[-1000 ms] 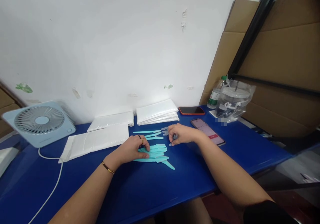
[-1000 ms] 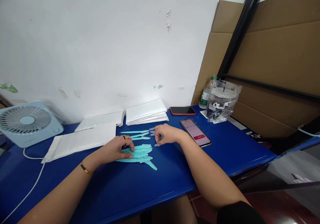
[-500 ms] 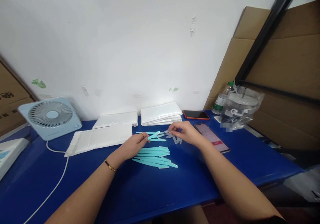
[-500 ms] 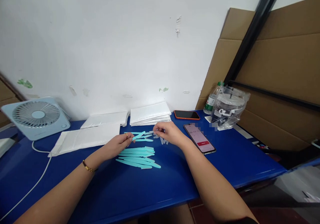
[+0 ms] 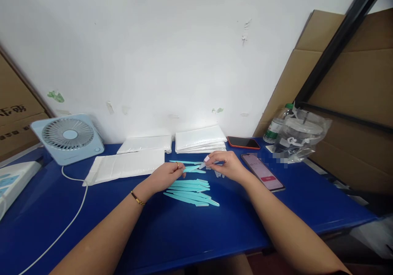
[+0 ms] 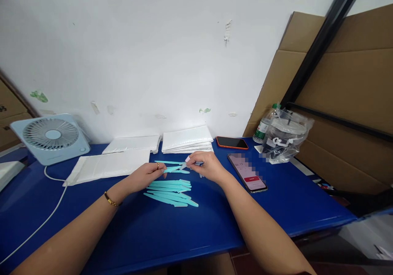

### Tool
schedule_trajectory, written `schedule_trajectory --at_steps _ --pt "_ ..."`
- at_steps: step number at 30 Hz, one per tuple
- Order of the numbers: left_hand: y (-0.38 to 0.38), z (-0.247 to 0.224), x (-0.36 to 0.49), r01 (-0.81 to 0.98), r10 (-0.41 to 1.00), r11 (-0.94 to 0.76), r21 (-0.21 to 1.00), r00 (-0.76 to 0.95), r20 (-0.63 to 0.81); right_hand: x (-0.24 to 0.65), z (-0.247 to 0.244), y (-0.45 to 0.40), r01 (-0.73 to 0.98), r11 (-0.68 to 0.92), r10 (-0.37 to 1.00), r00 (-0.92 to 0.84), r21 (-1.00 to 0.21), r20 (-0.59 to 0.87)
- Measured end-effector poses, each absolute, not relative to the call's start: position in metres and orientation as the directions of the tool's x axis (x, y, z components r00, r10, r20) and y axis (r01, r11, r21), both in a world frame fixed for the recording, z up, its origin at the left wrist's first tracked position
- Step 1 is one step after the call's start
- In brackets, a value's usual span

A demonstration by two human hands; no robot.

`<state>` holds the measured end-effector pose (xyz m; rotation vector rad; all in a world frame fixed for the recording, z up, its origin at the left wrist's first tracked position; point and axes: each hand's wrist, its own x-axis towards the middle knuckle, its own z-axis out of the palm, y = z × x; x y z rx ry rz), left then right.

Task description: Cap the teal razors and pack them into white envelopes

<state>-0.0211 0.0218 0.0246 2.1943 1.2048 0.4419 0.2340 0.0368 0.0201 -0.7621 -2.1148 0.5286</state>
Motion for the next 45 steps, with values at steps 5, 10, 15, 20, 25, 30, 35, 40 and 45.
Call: schedule_trajectory --at_steps 5,10,15,20,25,30,35,40,45 --pt "0.022 0.025 -0.021 0.661 0.846 -0.432 0.613 0.532 0.022 0.231 0.02 0.036 0.315 0.705 0.692 -0.5 -0.635 0.521" --pt "0.022 0.026 -0.024 0.675 0.849 -0.432 0.598 0.528 0.019 0.236 0.02 0.038 0.331 0.699 0.709 -0.441 -0.634 0.551" --pt "0.019 0.026 -0.02 0.651 0.838 -0.446 0.614 0.544 0.032 0.228 0.018 0.035 0.309 0.701 0.698 -0.482 -0.643 0.53" --pt "0.022 0.02 -0.014 0.617 0.814 -0.493 0.614 0.576 0.074 0.216 0.014 0.032 0.321 0.707 0.697 -0.466 -0.63 0.545" --pt "0.036 0.001 -0.013 0.726 0.839 -0.537 0.429 0.511 0.186 0.215 -0.001 0.045 0.387 0.674 0.733 -0.452 -0.629 0.508" --pt "0.036 -0.001 -0.015 0.758 0.843 -0.538 0.37 0.481 0.24 0.233 -0.004 0.059 0.477 0.657 0.746 -0.525 -0.584 0.409" --pt "0.026 0.007 -0.014 0.714 0.813 -0.523 0.465 0.582 0.02 0.268 0.009 0.064 0.61 0.667 0.728 -0.656 -0.428 0.201" --pt "0.026 0.004 -0.012 0.735 0.846 -0.403 0.545 0.526 -0.084 0.272 0.008 0.067 0.655 0.666 0.721 -0.688 -0.356 0.083" --pt "0.031 -0.002 -0.014 0.715 0.868 -0.376 0.59 0.495 -0.046 0.266 0.006 0.064 0.693 0.612 0.758 -0.651 -0.381 0.034"
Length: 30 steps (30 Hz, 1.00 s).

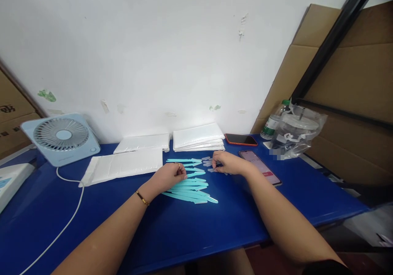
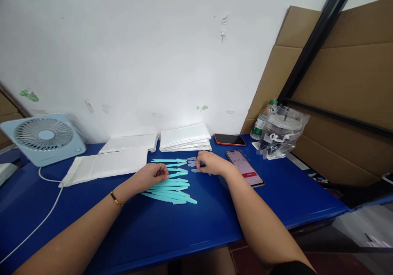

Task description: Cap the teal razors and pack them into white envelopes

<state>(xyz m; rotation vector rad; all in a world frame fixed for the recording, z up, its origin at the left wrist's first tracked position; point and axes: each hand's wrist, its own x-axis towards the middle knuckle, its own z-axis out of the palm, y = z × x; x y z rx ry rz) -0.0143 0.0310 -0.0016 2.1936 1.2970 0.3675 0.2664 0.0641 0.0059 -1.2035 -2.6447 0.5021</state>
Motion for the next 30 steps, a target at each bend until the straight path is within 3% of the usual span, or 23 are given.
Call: schedule_trajectory --at_steps 9,21,30 --pt "0.033 0.003 -0.015 0.738 0.903 -0.382 0.556 0.427 0.054 0.26 0.016 0.052 0.54 0.401 0.798 -0.603 -0.74 -0.007" --pt "0.036 0.0 -0.016 0.743 0.901 -0.4 0.537 0.425 0.083 0.254 0.014 0.052 0.436 0.336 0.826 -0.563 -0.835 0.038" --pt "0.037 0.001 -0.009 0.761 0.898 -0.431 0.484 0.414 0.149 0.237 0.011 0.047 0.524 0.426 0.847 -0.516 -0.737 0.123"
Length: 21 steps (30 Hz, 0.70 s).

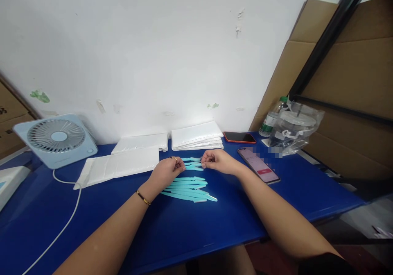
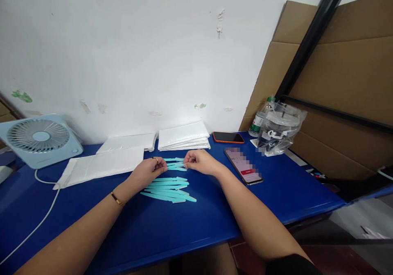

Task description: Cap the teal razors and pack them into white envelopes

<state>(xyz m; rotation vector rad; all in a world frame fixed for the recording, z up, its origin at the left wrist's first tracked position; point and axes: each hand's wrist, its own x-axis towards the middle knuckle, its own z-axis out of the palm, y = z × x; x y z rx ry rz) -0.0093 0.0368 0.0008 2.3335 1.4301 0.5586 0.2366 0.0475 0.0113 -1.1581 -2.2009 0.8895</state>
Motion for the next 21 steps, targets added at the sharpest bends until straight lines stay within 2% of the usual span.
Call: schedule_trajectory --at_steps 4,9,12,15,21 --pt "0.037 0.003 -0.015 0.772 0.897 -0.441 0.458 0.39 0.207 0.263 0.021 0.051 0.657 0.462 0.858 -0.502 -0.595 0.112" --pt "0.03 0.008 -0.017 0.743 0.845 -0.463 0.484 0.534 -0.012 0.287 0.023 0.057 0.732 0.497 0.809 -0.585 -0.466 -0.056" --pt "0.027 0.007 -0.016 0.767 0.845 -0.398 0.503 0.52 -0.124 0.286 0.019 0.06 0.762 0.44 0.826 -0.551 -0.475 -0.118" --pt "0.027 0.006 -0.016 0.779 0.851 -0.347 0.522 0.495 -0.173 0.284 0.018 0.06 0.755 0.383 0.833 -0.531 -0.532 -0.154" --pt "0.027 0.007 -0.016 0.771 0.889 -0.347 0.533 0.452 -0.075 0.282 0.02 0.056 0.731 0.409 0.828 -0.549 -0.546 -0.114"
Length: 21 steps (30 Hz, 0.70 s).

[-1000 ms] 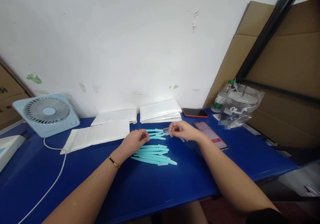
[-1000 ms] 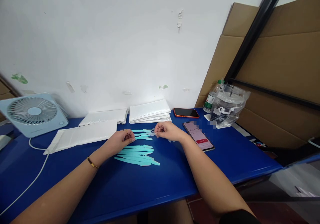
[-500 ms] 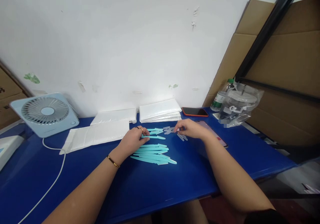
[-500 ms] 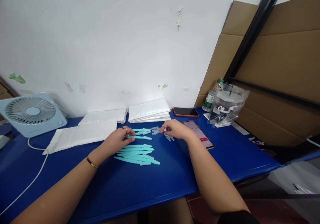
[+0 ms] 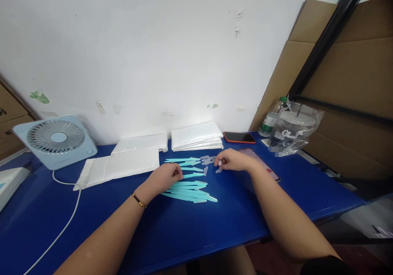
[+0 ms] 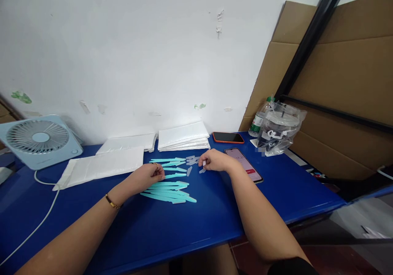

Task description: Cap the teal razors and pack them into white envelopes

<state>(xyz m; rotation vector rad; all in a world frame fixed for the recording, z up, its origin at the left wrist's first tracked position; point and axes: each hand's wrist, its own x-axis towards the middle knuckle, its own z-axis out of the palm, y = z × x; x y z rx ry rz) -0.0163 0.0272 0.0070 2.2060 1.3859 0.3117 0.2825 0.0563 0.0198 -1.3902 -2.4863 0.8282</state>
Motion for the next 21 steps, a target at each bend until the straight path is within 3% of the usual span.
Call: schedule_trajectory --at_steps 7,10,13,17,19,21 --pt "0.03 0.006 -0.02 0.798 0.913 -0.336 0.5 0.406 -0.035 0.253 0.011 0.052 0.801 0.445 0.881 -0.472 -0.4 0.034" --pt "0.031 0.006 -0.022 0.798 0.912 -0.334 0.502 0.408 -0.042 0.242 0.008 0.05 0.733 0.558 0.812 -0.579 -0.39 0.074" --pt "0.032 0.004 -0.024 0.792 0.911 -0.326 0.517 0.408 -0.051 0.241 0.008 0.046 0.667 0.599 0.76 -0.647 -0.444 0.053" --pt "0.033 0.003 -0.025 0.767 0.909 -0.325 0.553 0.414 -0.041 0.245 0.009 0.045 0.665 0.519 0.795 -0.606 -0.537 0.018" --pt "0.033 0.005 -0.025 0.756 0.914 -0.306 0.579 0.403 -0.043 0.246 0.01 0.047 0.603 0.434 0.838 -0.542 -0.669 0.055" --pt "0.033 0.008 -0.024 0.743 0.923 -0.279 0.608 0.382 -0.043 0.245 0.011 0.05 0.427 0.313 0.896 -0.429 -0.848 0.114"
